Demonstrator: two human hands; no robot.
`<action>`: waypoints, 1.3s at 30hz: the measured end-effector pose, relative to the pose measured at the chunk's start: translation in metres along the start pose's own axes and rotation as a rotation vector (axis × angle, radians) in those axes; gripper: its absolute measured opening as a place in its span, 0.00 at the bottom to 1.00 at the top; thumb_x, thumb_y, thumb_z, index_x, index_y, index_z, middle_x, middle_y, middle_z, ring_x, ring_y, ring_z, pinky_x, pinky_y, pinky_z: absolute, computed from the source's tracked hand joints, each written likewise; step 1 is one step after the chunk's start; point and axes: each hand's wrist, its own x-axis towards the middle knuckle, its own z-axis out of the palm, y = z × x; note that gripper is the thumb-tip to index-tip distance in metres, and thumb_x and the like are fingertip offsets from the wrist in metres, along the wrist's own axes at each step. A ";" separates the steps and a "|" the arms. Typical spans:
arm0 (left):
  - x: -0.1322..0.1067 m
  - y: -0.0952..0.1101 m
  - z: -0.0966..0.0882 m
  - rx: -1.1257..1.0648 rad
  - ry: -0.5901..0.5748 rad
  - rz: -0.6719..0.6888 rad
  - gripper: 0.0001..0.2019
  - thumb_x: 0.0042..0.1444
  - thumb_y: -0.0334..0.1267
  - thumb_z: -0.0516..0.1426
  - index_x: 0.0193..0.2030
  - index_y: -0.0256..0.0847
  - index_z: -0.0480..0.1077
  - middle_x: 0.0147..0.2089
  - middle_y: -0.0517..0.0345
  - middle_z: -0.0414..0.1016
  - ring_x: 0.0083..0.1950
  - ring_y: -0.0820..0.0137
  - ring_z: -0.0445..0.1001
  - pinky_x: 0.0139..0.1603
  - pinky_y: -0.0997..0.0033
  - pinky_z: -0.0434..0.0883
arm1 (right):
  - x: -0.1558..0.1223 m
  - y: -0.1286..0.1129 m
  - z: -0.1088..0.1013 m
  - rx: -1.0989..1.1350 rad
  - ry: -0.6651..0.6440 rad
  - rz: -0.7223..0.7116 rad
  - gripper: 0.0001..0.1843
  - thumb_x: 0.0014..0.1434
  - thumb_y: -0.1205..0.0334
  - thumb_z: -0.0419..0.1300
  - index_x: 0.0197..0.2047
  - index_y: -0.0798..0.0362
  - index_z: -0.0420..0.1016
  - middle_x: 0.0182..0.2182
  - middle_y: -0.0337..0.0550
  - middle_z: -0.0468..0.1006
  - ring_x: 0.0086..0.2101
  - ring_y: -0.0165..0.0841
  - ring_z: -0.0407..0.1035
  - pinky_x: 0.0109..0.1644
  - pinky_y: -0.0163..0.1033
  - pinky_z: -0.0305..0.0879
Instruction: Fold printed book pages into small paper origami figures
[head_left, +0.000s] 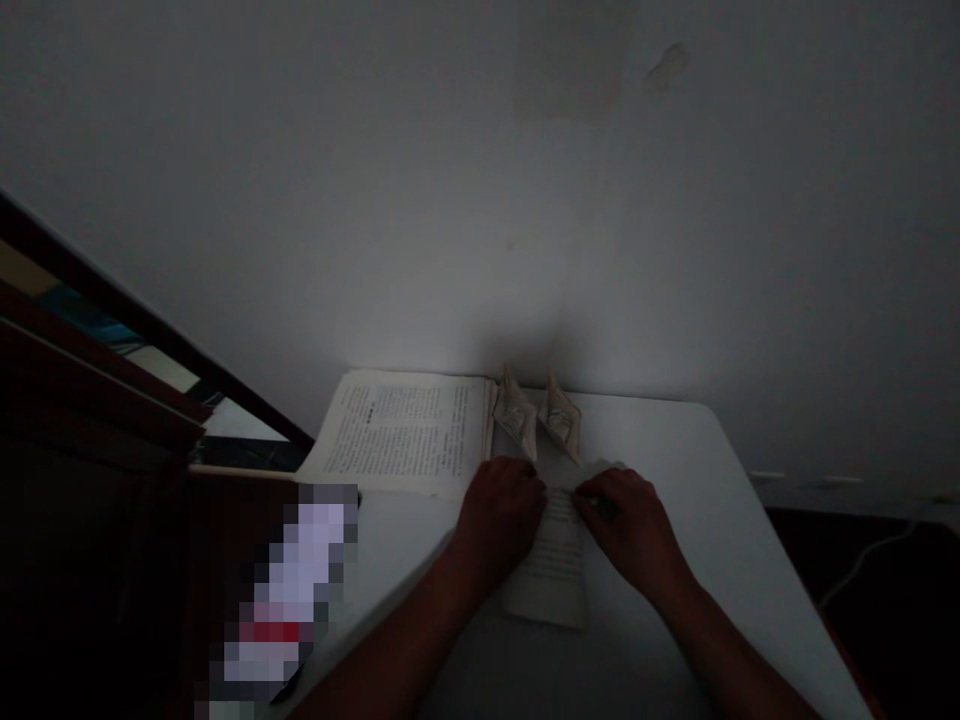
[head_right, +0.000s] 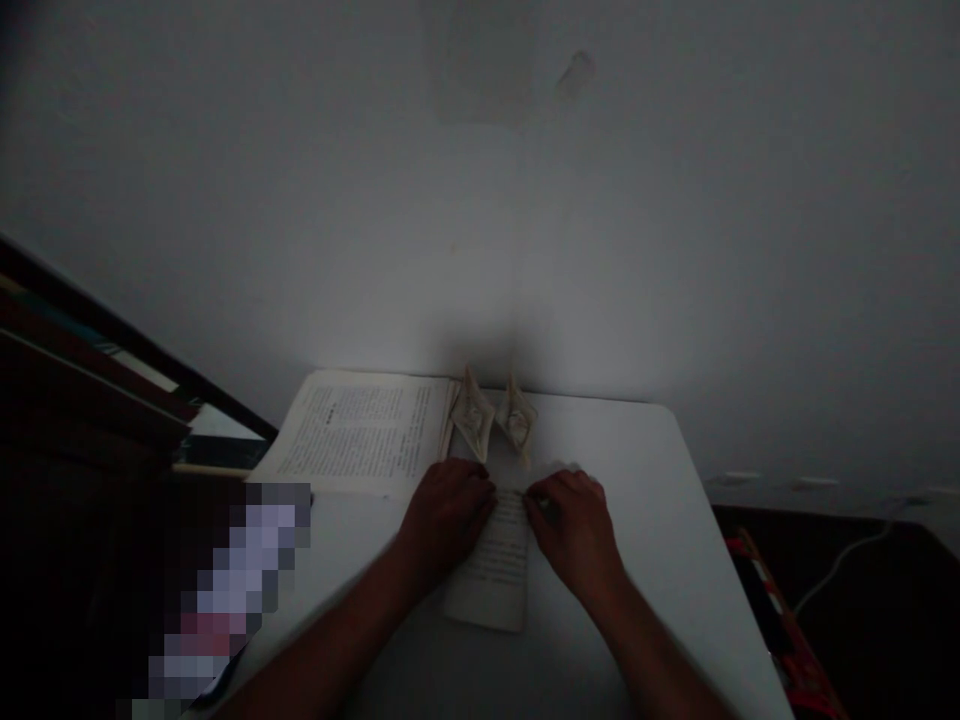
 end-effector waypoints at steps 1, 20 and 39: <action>-0.001 0.003 0.002 0.003 0.002 0.038 0.05 0.58 0.32 0.53 0.36 0.38 0.70 0.42 0.52 0.70 0.45 0.64 0.66 0.47 0.60 0.64 | 0.000 0.001 0.001 -0.018 0.002 0.003 0.06 0.56 0.59 0.57 0.31 0.50 0.74 0.29 0.41 0.75 0.35 0.38 0.67 0.43 0.45 0.59; 0.000 0.022 -0.001 -0.049 -0.089 0.028 0.17 0.54 0.36 0.55 0.51 0.38 0.64 0.51 0.47 0.67 0.52 0.58 0.64 0.51 0.54 0.64 | 0.008 0.007 -0.009 0.085 -0.099 -0.013 0.09 0.58 0.57 0.54 0.34 0.49 0.74 0.30 0.41 0.76 0.33 0.36 0.68 0.40 0.43 0.61; 0.003 0.004 0.014 -0.058 -0.057 -0.001 0.05 0.58 0.29 0.52 0.40 0.36 0.67 0.37 0.53 0.69 0.40 0.66 0.65 0.43 0.64 0.65 | 0.005 0.015 -0.016 0.098 -0.164 -0.133 0.08 0.59 0.59 0.52 0.35 0.50 0.71 0.29 0.41 0.74 0.32 0.36 0.67 0.40 0.43 0.61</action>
